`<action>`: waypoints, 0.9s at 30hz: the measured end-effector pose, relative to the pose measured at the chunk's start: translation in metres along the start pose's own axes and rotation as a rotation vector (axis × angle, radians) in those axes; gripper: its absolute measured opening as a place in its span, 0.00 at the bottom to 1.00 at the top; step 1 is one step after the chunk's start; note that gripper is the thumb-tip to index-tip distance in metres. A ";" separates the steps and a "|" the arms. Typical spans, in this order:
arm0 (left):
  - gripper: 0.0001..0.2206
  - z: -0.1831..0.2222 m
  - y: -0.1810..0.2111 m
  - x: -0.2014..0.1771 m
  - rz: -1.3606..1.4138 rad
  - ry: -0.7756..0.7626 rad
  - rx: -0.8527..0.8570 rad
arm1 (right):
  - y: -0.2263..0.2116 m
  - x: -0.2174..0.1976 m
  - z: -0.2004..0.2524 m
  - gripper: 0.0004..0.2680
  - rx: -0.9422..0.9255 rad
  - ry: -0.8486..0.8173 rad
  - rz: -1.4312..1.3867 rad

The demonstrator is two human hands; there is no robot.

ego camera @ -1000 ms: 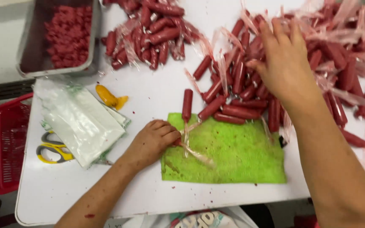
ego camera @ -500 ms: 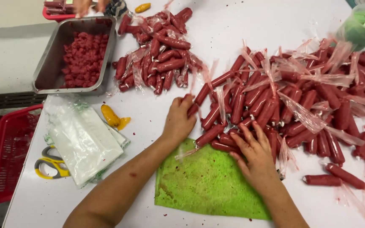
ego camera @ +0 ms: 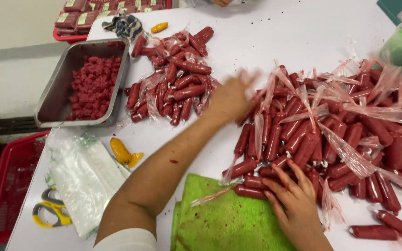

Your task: Tying the ends of small red plastic-wrapped food packages manually.

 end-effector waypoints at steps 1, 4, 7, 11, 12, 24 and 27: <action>0.39 -0.009 -0.021 -0.019 -0.336 0.099 -0.129 | -0.004 -0.007 -0.002 0.10 0.048 0.055 -0.063; 0.31 -0.041 -0.097 -0.033 -0.641 0.269 -0.275 | -0.007 -0.015 -0.001 0.08 0.133 0.110 -0.256; 0.16 -0.020 -0.123 -0.033 -0.503 0.443 -0.148 | -0.010 -0.014 0.012 0.08 0.261 0.061 -0.551; 0.09 0.104 -0.055 -0.030 0.227 0.678 0.284 | -0.043 -0.020 0.008 0.22 0.679 -0.404 -0.813; 0.09 0.133 -0.041 -0.011 0.228 0.657 0.295 | -0.050 -0.007 -0.006 0.22 0.701 -0.393 -0.818; 0.37 0.298 0.000 0.135 1.007 0.303 0.155 | -0.163 0.017 -0.039 0.11 0.485 0.262 -2.137; 0.18 0.306 -0.003 0.129 0.844 0.361 0.127 | -0.156 -0.038 -0.039 0.04 0.429 0.290 -1.830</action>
Point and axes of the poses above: each hand's wrist, its own z-axis away from the middle knuckle, its own x-axis out of the palm, y = z × x, the point moved 2 cm from there along -z, towards the middle knuckle, and after that the axes turned 1 degree about -y, right-handed, at the moved point
